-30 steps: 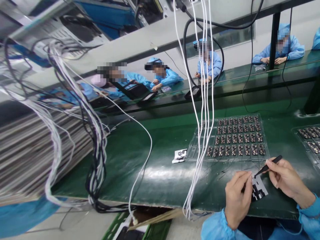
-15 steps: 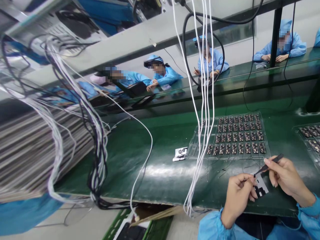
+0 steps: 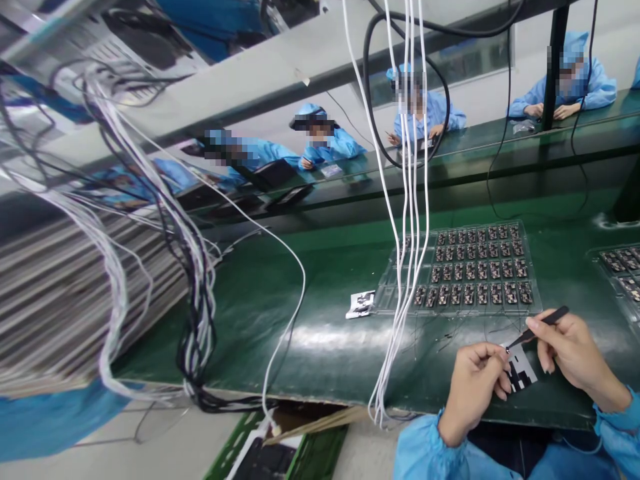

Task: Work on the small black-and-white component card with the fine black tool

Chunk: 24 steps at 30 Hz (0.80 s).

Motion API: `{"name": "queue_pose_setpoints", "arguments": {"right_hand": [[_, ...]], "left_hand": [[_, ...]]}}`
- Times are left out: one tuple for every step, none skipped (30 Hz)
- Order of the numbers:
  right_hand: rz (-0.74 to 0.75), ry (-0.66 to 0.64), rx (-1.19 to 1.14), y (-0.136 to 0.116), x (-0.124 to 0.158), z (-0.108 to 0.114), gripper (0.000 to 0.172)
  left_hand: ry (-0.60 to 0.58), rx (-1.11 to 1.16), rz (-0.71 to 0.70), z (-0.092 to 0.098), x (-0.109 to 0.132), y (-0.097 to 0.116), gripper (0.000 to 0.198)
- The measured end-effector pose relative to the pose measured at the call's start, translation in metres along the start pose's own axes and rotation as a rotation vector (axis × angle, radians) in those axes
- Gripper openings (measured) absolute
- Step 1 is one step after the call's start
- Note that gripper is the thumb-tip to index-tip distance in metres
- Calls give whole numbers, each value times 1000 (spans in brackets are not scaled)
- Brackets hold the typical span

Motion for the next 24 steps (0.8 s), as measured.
{"name": "queue_pose_setpoints", "arguments": {"right_hand": [[3, -2, 4, 0, 0, 0, 33], [5, -5, 8, 0, 0, 0, 33], [6, -6, 12, 0, 1, 0, 33], [8, -5, 15, -1, 1, 0, 33], [10, -4, 17, -1, 1, 0, 33], [11, 0, 19, -2, 1, 0, 32], [11, 5, 21, -2, 1, 0, 32], [12, 9, 25, -3, 1, 0, 32], [13, 10, 28, -3, 1, 0, 32], [15, 9, 30, -3, 1, 0, 33], [19, 8, 32, -3, 0, 0, 33], [23, 8, 34, -3, 0, 0, 33], [29, 12, 36, -3, 0, 1, 33], [34, 19, 41, -3, 0, 2, 32], [40, 26, 49, -3, 0, 3, 31], [48, 32, 62, -3, 0, 4, 29], [58, 35, 79, -3, 0, 5, 28], [68, 34, 99, -3, 1, 5, 27], [78, 33, 121, -3, 1, 6, 26], [87, 32, 145, -4, 1, 6, 25], [95, 33, 170, -4, 1, 7, 25], [102, 35, 195, -5, 2, 7, 24], [108, 36, 218, -6, 2, 7, 24], [114, 38, 241, -8, 3, 7, 25]], "left_hand": [[0, 18, 8, 0, 0, -2, 22], [0, 39, 17, 0, -1, -4, 23], [-2, 60, 27, -1, -1, -6, 24], [-4, 80, 36, -1, -2, -8, 24], [-6, 98, 43, -1, -2, -10, 24], [-8, 114, 46, -2, -2, -11, 24], [-8, 129, 45, -2, -2, -11, 24], [-7, 141, 42, -1, -2, -11, 23], [-5, 150, 39, -1, -2, -11, 23], [-1, 153, 35, -1, -2, -11, 24], [4, 143, 30, 0, -1, -10, 26], [13, 119, 20, 1, -1, -9, 28], [26, 81, 4, 3, 0, -7, 30], [37, 37, -13, 5, 1, -5, 31], [44, -6, -28, 6, 2, -3, 32], [46, -39, -38, 6, 3, -1, 33], [38, -55, -37, 6, 4, -1, 32], [23, -54, -27, 4, 4, -2, 32], [5, -40, -11, 2, 4, -4, 31], [-11, -21, 5, 0, 3, -6, 29], [-24, -2, 20, -2, 3, -8, 28], [-39, 10, 36, -4, 3, -10, 26], [-53, 10, 48, -6, 2, -12, 25], [-63, -9, 52, -7, 3, -13, 23]]}}
Point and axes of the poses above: each hand's wrist, its own x-axis away from the middle knuckle, its own z-axis out of the back of the hand, y = z × x, the point moved 9 cm from there along -x, towards the middle knuckle, and after that the axes turned 1 degree about -x, right-handed, at the moved point
